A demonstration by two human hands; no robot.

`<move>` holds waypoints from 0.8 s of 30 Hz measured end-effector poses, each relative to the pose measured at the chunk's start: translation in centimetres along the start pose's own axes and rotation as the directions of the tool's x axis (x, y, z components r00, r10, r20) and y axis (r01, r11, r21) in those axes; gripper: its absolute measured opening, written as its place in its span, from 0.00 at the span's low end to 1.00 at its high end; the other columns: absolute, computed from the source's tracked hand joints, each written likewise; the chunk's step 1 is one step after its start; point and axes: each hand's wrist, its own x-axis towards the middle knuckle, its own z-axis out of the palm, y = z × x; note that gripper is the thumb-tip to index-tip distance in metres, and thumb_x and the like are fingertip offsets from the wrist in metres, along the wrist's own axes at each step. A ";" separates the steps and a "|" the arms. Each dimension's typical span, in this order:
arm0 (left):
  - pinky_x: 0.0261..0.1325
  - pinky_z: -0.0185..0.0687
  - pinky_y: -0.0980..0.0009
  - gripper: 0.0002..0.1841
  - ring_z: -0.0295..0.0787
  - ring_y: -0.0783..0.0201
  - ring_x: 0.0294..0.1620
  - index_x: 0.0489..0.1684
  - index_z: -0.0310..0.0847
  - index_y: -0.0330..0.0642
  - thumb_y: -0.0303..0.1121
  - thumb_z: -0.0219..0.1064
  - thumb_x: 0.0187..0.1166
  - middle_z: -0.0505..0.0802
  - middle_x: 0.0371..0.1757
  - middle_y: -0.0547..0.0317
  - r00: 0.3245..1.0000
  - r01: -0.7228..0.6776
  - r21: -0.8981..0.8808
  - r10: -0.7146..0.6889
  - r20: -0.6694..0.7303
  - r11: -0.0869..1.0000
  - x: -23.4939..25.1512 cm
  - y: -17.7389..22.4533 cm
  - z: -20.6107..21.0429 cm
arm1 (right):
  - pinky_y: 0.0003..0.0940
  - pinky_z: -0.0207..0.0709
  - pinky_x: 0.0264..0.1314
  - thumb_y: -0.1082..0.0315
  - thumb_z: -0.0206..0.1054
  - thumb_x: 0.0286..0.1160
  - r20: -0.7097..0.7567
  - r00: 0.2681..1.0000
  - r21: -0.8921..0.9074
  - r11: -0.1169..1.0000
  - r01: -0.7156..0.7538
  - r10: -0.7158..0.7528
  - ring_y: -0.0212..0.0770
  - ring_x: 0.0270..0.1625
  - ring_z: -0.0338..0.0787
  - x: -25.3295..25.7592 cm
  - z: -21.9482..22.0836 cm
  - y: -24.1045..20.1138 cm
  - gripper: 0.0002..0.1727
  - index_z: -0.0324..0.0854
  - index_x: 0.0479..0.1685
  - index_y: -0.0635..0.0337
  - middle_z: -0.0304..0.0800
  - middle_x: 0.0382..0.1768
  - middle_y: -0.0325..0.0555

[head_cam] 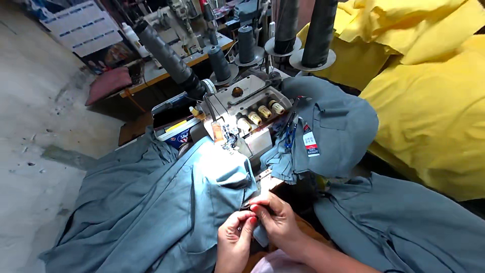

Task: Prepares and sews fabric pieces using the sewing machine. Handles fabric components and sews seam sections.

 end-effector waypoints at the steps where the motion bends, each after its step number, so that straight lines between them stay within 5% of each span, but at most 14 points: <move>1: 0.52 0.88 0.82 0.06 0.91 0.84 0.44 0.46 0.89 0.40 0.26 0.69 0.77 0.95 0.43 0.75 0.999 0.002 -0.007 -0.002 0.041 1.000 -0.2 0.2 -0.3 | 0.11 0.79 0.59 0.68 0.65 0.83 0.009 1.000 0.020 1.000 0.012 -0.012 0.17 0.49 0.86 0.0 0.1 -0.1 0.06 0.84 0.45 0.61 0.89 0.40 0.37; 3: 0.56 0.85 0.82 0.19 0.88 0.85 0.51 0.60 0.82 0.46 0.48 0.68 0.80 0.93 0.52 0.79 0.980 0.107 -0.061 -0.095 0.177 0.992 -0.8 0.4 -0.9 | 0.12 0.79 0.59 0.67 0.65 0.85 0.034 0.998 0.023 0.998 0.061 -0.062 0.19 0.48 0.87 0.0 0.2 -0.4 0.07 0.84 0.47 0.61 0.88 0.40 0.38; 4: 0.52 0.86 0.82 0.24 0.89 0.85 0.50 0.60 0.83 0.51 0.57 0.68 0.76 0.93 0.52 0.80 0.963 0.204 -0.121 -0.177 0.203 0.971 -1.1 0.5 -1.0 | 0.12 0.79 0.59 0.68 0.64 0.85 0.051 0.994 0.014 0.995 0.098 -0.099 0.20 0.48 0.87 0.2 0.2 -0.6 0.07 0.84 0.47 0.61 0.88 0.40 0.40; 6: 0.40 0.90 0.80 0.16 0.92 0.82 0.39 0.46 0.91 0.59 0.56 0.73 0.71 0.96 0.43 0.78 0.921 0.380 -0.276 -0.336 0.196 0.883 -1.4 0.8 -0.9 | 0.14 0.79 0.59 0.70 0.64 0.84 0.093 0.980 0.006 0.985 0.175 -0.175 0.24 0.47 0.88 0.3 0.3 -0.6 0.07 0.84 0.46 0.64 0.89 0.39 0.43; 9: 0.41 0.90 0.78 0.06 0.93 0.79 0.36 0.40 0.94 0.55 0.41 0.78 0.71 0.97 0.38 0.71 0.899 0.437 -0.381 -0.386 0.206 0.815 -1.5 0.7 -1.2 | 0.15 0.80 0.59 0.72 0.63 0.84 0.137 0.960 0.018 0.970 0.244 -0.244 0.27 0.47 0.89 0.1 0.4 -0.6 0.06 0.84 0.46 0.65 0.89 0.39 0.46; 12: 0.47 0.91 0.78 0.08 0.94 0.78 0.41 0.42 0.95 0.52 0.32 0.80 0.69 0.98 0.41 0.69 0.950 0.310 -0.454 -0.284 0.126 0.835 -1.6 0.1 -1.1 | 0.16 0.80 0.60 0.70 0.60 0.87 0.158 0.955 0.009 0.968 0.252 -0.251 0.28 0.49 0.89 0.3 0.4 -0.7 0.08 0.82 0.50 0.65 0.88 0.41 0.47; 15: 0.55 0.89 0.79 0.09 0.93 0.79 0.48 0.45 0.95 0.53 0.28 0.76 0.72 0.97 0.46 0.72 0.998 0.051 -0.316 -0.063 -0.029 0.947 -1.4 -0.1 -1.2 | 0.15 0.79 0.56 0.59 0.58 0.90 0.218 0.974 -0.020 0.997 0.071 -0.065 0.25 0.46 0.86 0.2 0.0 -1.1 0.19 0.77 0.64 0.66 0.85 0.40 0.45; 20: 0.52 0.88 0.84 0.07 0.92 0.84 0.45 0.44 0.95 0.53 0.30 0.74 0.75 0.96 0.45 0.80 0.986 -0.111 0.017 0.113 -0.125 0.994 -0.9 0.9 -1.9 | 0.11 0.79 0.54 0.66 0.68 0.80 0.256 0.955 0.148 0.970 -0.191 0.149 0.15 0.48 0.87 -0.6 -0.9 -0.9 0.10 0.85 0.43 0.67 0.93 0.42 0.40; 24: 0.53 0.86 0.86 0.06 0.90 0.86 0.46 0.43 0.93 0.55 0.33 0.70 0.81 0.95 0.45 0.82 0.974 -0.160 0.064 0.168 -0.152 0.985 -1.0 0.4 -1.6 | 0.10 0.80 0.48 0.74 0.72 0.71 0.188 0.932 0.233 0.908 -0.348 0.309 0.12 0.42 0.86 -0.5 -0.7 -1.5 0.04 0.87 0.40 0.63 0.92 0.39 0.29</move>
